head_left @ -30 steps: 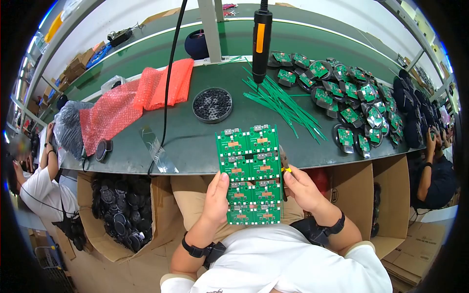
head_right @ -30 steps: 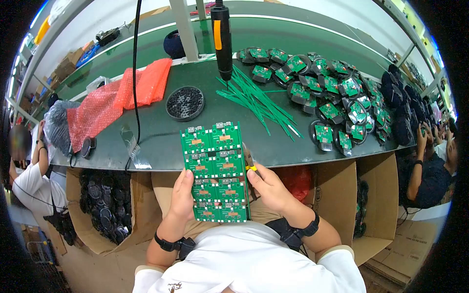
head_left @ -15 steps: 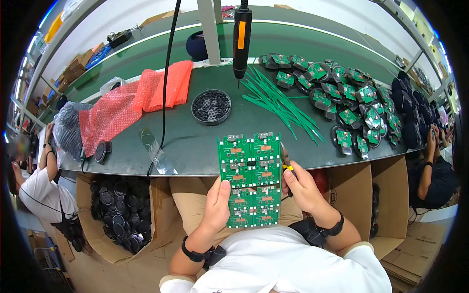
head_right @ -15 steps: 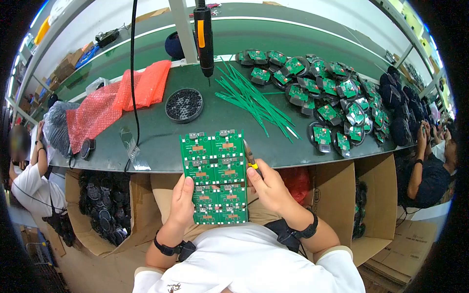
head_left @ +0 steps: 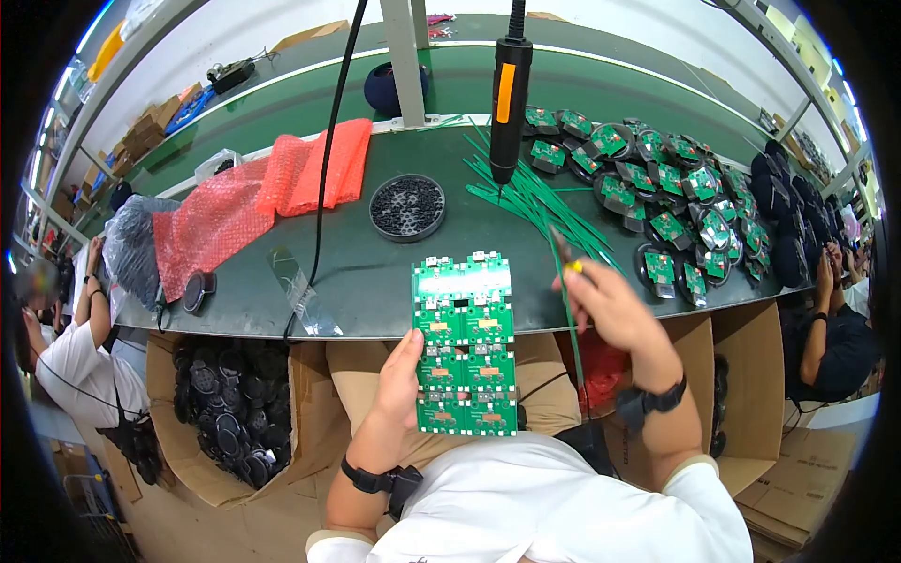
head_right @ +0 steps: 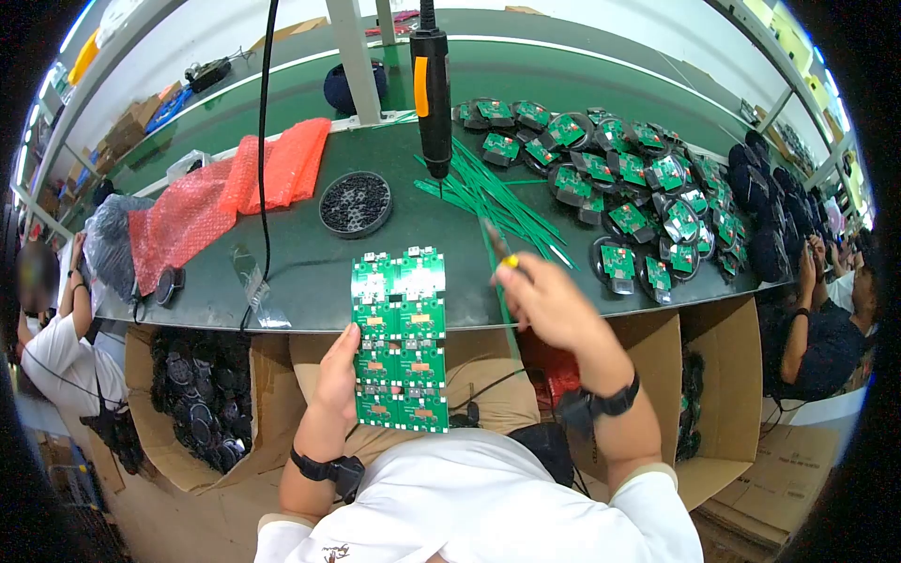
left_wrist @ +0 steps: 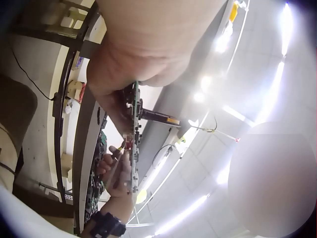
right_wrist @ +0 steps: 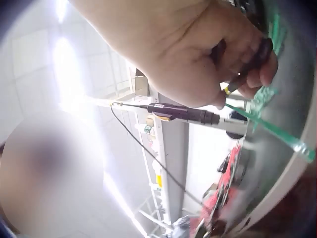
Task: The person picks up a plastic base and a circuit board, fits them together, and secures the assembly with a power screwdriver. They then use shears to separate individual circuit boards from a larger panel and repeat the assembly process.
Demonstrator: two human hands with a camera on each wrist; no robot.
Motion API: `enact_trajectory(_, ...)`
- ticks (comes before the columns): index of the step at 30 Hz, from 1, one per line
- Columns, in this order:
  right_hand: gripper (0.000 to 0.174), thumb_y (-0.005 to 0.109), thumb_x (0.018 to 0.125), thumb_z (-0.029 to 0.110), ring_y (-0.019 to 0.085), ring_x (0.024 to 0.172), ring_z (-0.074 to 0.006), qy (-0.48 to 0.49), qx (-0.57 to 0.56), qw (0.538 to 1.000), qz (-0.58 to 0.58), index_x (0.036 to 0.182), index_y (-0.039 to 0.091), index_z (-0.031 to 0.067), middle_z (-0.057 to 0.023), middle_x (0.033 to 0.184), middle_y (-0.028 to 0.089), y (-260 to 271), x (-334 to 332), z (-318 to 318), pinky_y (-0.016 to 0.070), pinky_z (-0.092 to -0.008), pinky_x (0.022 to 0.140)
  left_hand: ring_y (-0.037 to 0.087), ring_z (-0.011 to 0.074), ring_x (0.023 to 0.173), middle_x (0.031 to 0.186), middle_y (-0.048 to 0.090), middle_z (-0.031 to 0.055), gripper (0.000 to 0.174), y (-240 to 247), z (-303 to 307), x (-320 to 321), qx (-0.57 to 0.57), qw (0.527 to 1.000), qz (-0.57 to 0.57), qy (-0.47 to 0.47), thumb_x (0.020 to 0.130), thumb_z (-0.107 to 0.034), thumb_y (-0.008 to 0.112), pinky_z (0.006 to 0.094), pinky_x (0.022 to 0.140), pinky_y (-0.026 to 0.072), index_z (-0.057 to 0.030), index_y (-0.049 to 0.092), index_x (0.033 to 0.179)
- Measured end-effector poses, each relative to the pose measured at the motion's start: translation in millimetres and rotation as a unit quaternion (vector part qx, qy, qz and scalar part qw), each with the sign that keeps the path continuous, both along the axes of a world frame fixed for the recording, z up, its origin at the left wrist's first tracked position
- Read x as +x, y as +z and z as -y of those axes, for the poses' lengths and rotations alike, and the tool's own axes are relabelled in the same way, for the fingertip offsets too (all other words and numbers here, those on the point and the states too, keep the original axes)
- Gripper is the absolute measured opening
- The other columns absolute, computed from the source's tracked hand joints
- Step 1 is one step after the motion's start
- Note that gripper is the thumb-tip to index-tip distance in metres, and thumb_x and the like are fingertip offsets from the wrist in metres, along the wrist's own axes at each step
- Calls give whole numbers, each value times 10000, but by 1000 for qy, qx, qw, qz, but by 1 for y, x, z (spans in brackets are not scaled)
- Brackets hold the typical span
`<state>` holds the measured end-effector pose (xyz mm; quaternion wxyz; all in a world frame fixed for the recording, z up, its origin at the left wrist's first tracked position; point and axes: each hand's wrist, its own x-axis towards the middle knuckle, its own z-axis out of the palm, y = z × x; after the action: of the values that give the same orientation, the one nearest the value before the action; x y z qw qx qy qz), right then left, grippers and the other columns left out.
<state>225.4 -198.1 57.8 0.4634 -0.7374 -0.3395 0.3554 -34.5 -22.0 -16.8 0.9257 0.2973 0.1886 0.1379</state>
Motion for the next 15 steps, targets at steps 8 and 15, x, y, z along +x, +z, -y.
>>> enact_trajectory(8, 322, 590, 1016, 221, 668, 958, -445, -106, -85, 855, 501, 1154, 603, -70, -281, 1047, 689, -4, 65, -42, 518, -526, 877, 685, 264, 1210, 1397, 645, 164, 452, -4, -17, -8, 48, 993, -9, -104, 1134, -245, 417, 395, 1028, 569, 23, 466, 1495)
enact_trajectory(15, 255, 777, 958, 176, 616, 875, -100, 24, 79, 995, -59, 1101, 637, 17, -20, 964, 685, 13, -15, -24, 514, -299, 781, 651, 204, 1248, 1387, 664, 152, 518, 25, -55, -12, 134, 924, -7, -357, 1135, -265, 454, 356, 1078, 514, 83, 463, 1519)
